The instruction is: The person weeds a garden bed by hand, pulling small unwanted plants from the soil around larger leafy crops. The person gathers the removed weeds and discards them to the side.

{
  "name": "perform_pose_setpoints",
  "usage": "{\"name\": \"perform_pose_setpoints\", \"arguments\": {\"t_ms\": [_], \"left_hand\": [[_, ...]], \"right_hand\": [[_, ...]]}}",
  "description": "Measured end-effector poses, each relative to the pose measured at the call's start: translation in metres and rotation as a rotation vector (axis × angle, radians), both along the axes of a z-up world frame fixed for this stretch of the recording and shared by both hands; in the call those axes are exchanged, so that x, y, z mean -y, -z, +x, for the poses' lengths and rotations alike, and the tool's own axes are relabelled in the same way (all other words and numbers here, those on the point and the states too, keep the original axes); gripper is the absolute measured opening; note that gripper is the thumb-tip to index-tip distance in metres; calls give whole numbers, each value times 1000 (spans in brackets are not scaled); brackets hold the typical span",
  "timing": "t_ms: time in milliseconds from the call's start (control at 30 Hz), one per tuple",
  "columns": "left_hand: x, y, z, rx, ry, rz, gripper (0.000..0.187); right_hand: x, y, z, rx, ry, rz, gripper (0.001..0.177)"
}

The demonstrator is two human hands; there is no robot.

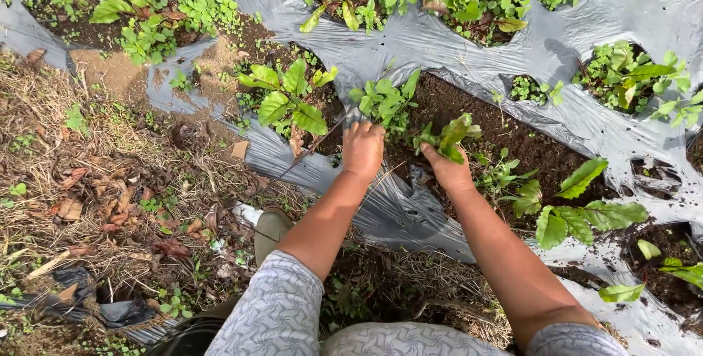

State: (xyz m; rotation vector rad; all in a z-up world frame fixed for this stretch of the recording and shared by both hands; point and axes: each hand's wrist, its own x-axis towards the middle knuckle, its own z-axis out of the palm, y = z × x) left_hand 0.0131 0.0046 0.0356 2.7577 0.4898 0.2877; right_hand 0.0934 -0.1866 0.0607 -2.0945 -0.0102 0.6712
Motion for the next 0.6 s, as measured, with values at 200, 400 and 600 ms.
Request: {"name": "perform_pose_setpoints", "arguments": {"t_ms": [200, 400, 600], "left_hand": [[1, 22, 23, 14, 126, 164, 11], [-13, 39, 40, 85, -210, -583, 12], [-7, -25, 28, -146, 101, -294, 13]], "right_hand": [[3, 4, 1, 17, -24, -24, 58], [-5, -24, -4, -10, -11, -3, 58], [-2, -22, -5, 15, -14, -22, 59]]}}
